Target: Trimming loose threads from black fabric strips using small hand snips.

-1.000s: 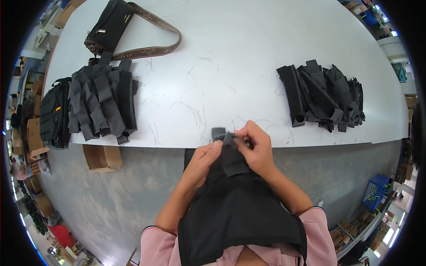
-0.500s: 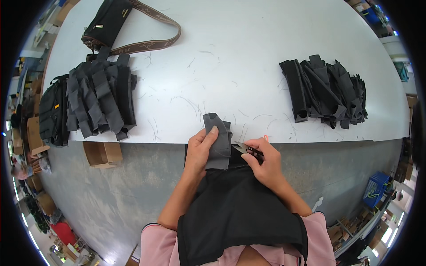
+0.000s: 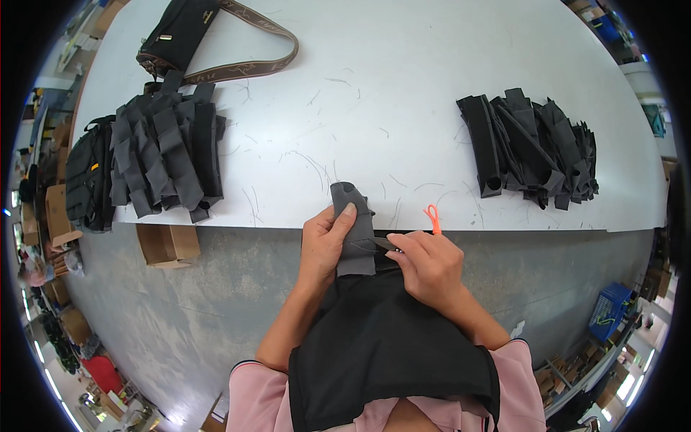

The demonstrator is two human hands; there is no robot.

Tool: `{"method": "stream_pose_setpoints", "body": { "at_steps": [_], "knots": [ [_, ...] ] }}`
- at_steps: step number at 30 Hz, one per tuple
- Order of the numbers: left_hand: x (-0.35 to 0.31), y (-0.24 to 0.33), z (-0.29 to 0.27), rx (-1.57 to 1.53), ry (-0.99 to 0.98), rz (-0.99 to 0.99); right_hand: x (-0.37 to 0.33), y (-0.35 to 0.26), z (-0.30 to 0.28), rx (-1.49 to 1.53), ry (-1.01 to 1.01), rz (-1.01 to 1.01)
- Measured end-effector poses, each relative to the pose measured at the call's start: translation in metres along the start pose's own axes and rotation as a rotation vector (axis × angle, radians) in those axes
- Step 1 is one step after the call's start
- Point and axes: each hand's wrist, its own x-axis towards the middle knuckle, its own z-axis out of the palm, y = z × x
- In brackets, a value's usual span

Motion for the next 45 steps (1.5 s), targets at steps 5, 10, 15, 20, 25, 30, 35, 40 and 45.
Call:
{"method": "stream_pose_setpoints", "body": {
  "at_steps": [5,10,15,20,25,30,35,40,45],
  "knots": [
    [-0.003,0.005,0.005,0.012,-0.007,-0.025,-0.008,0.001,0.004,0.252,0.055,0.212],
    [-0.001,0.000,-0.002,0.076,-0.054,0.000,0.004,-0.007,0.000,-0.013,-0.051,-0.070],
    [-0.002,0.002,-0.004,0.071,-0.044,-0.006,0.004,-0.003,0.002,0.036,-0.091,-0.059],
    [-0.002,0.001,-0.001,0.058,-0.052,-0.010,0.007,-0.004,0.004,0.106,-0.103,-0.024],
    [-0.001,0.001,-0.001,0.019,-0.067,-0.016,0.011,-0.007,0.003,-0.030,-0.096,-0.161],
    [-0.001,0.006,0.001,0.024,-0.051,-0.033,0.002,-0.007,0.004,0.139,-0.031,-0.006],
    [0.006,0.009,-0.003,-0.028,-0.096,-0.081,0.002,0.000,0.008,0.452,-0.009,0.254],
    [0.021,0.001,-0.013,-0.379,-0.115,-0.249,0.005,0.020,0.002,0.693,-0.060,0.539],
    [0.023,-0.005,-0.012,-0.347,-0.126,-0.273,0.011,0.001,-0.011,0.610,-0.075,0.467]
  ]
}}
